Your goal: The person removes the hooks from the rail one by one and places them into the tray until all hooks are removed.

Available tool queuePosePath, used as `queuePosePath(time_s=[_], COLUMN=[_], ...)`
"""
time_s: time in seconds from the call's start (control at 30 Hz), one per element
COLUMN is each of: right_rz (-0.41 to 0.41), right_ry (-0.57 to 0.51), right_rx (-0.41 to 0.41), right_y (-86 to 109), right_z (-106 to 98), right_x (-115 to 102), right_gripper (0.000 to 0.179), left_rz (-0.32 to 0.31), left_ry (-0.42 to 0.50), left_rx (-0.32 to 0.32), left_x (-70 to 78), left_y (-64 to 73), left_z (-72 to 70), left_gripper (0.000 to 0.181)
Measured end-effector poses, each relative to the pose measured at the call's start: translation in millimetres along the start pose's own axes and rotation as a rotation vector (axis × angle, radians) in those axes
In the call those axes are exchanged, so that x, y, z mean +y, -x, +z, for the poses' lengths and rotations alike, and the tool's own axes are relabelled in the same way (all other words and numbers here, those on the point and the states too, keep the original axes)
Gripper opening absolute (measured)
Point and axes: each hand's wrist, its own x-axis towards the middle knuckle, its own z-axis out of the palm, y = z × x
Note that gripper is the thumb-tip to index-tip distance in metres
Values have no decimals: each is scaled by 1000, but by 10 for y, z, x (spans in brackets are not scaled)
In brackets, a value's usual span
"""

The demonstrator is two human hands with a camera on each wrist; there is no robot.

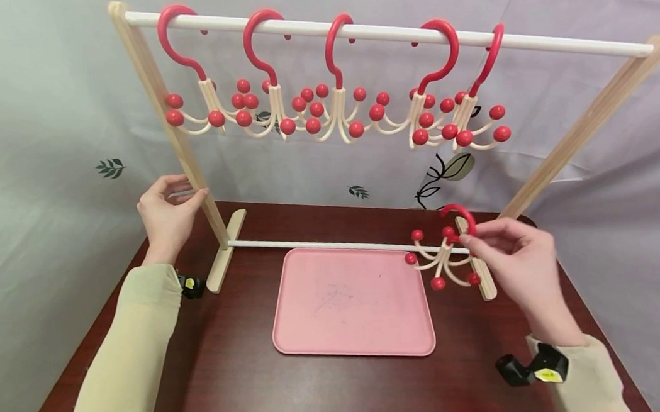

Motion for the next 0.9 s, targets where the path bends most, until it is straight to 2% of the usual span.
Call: queuePosePath(time_s=[0.13,0.27,0.9], right_rz=[10,35,119], right_ry=[-35,-77,-247], right_rx=[-102,-163,-256], right_y=[74,133,199], right_z=[153,275,774], right_x=[127,220,445], right_gripper=[21,21,24], left_rz=[0,5,7], left_ry=[-3,-2,-2], left_rx=[-2,-1,1], left_x=[-5,-9,-17], left_y=[-6,-12,-9], left_z=[6,7,1], left_gripper=[40,40,39])
